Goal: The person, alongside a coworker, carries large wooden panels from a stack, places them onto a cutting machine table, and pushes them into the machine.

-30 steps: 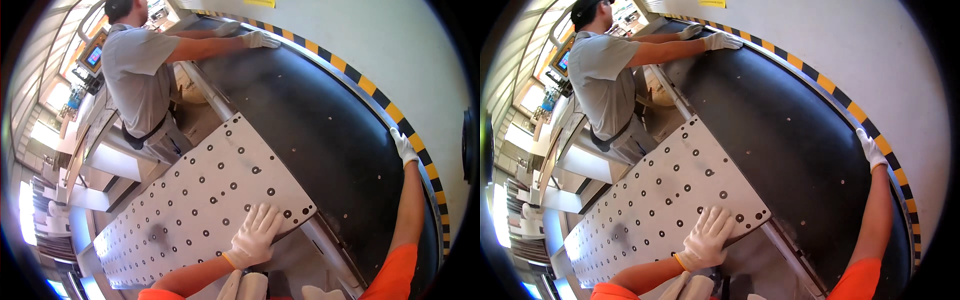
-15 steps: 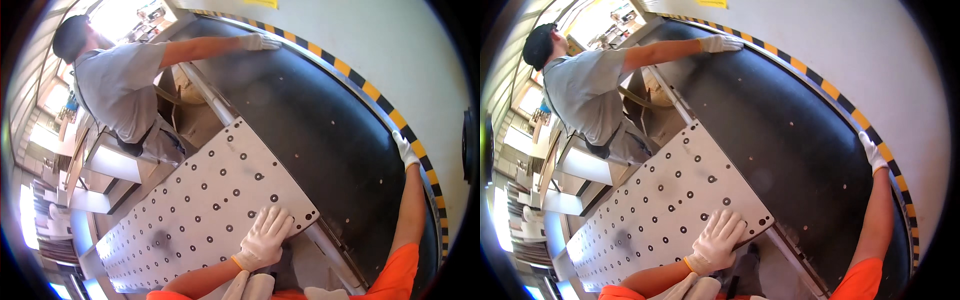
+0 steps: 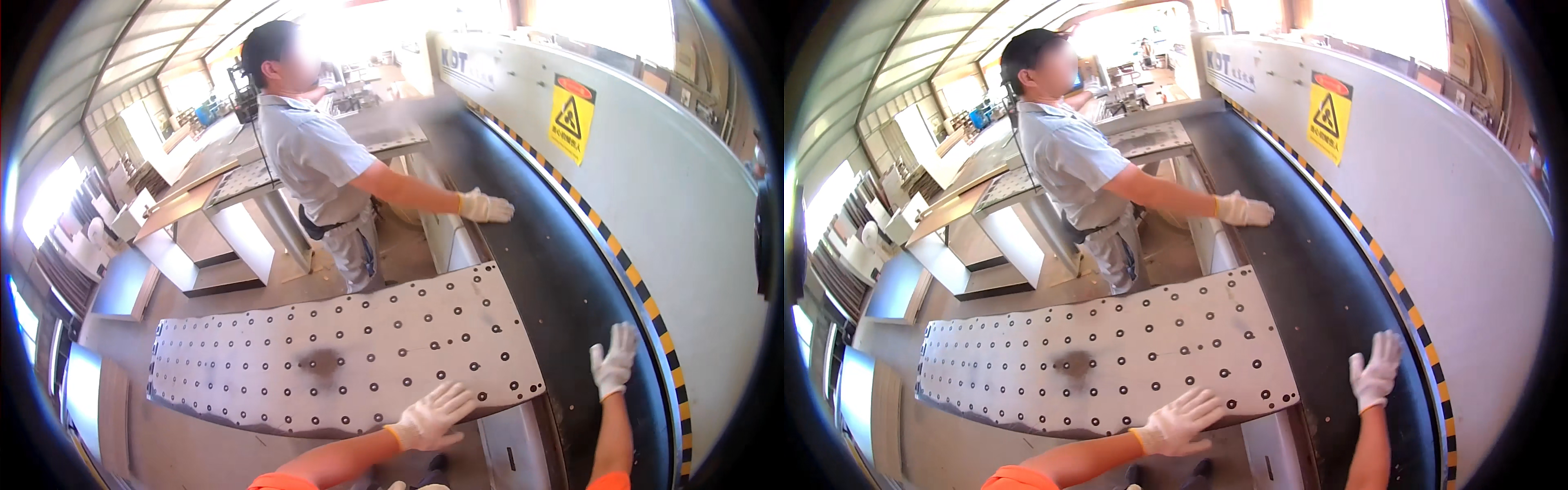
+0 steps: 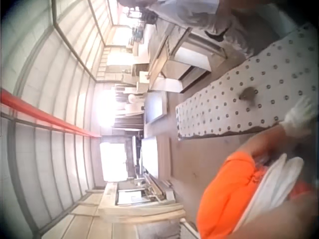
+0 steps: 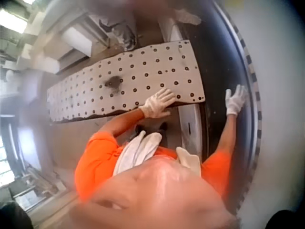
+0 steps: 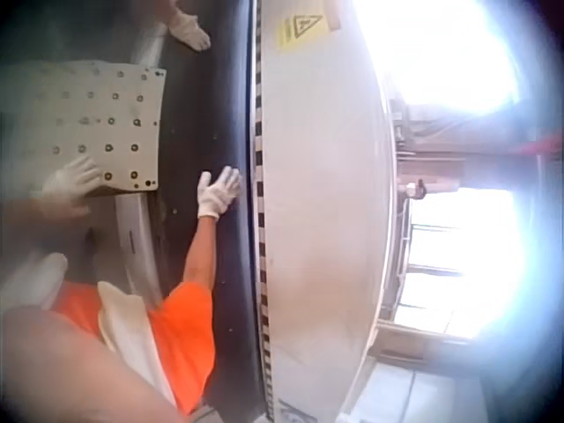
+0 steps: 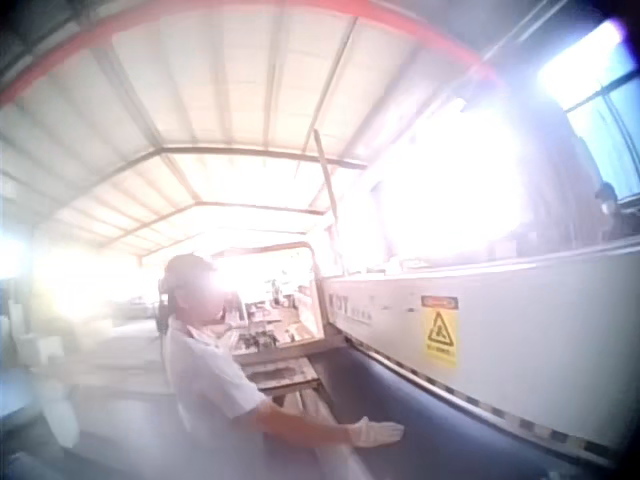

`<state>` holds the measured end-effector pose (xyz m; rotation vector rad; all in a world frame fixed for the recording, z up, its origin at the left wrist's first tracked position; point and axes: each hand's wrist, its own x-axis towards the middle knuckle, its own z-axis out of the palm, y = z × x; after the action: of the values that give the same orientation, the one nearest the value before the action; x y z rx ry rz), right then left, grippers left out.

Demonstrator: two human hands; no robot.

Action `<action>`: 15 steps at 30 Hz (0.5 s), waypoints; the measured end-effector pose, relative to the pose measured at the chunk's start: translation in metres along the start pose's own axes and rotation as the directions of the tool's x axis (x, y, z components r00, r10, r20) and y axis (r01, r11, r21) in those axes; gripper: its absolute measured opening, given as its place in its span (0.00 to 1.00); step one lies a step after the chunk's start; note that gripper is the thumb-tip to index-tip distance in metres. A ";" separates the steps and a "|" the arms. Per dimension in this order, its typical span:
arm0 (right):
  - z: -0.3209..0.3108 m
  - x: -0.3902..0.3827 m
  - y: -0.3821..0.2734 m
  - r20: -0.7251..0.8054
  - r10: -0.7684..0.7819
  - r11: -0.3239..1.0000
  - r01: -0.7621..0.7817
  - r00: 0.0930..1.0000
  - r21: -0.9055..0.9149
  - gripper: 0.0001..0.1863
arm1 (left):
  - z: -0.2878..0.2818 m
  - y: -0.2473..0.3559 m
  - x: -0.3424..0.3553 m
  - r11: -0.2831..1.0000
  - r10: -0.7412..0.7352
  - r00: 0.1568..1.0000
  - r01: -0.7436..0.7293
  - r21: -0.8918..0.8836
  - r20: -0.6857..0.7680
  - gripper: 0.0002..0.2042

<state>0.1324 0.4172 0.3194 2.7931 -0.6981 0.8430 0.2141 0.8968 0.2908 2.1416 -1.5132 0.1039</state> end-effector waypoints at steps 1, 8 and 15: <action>0.000 -0.009 -0.023 0.002 -0.048 0.998 0.048 0.999 0.033 0.40 | -0.007 -0.004 -0.024 0.999 -0.044 0.999 0.044 0.019 -0.006 0.36; -0.015 -0.073 -0.187 0.058 -0.236 0.936 0.211 0.970 0.283 0.38 | -0.085 -0.058 -0.219 0.849 -0.446 0.856 0.497 0.179 -0.260 0.32; -0.041 -0.143 -0.332 0.161 -0.261 0.929 0.202 0.952 0.311 0.41 | -0.112 -0.117 -0.430 0.488 -0.718 0.501 0.857 0.164 -0.482 0.34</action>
<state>0.1639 0.7766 0.2742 3.1748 -0.2697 0.6742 0.1830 1.3455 0.1971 2.7409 -0.1398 0.4581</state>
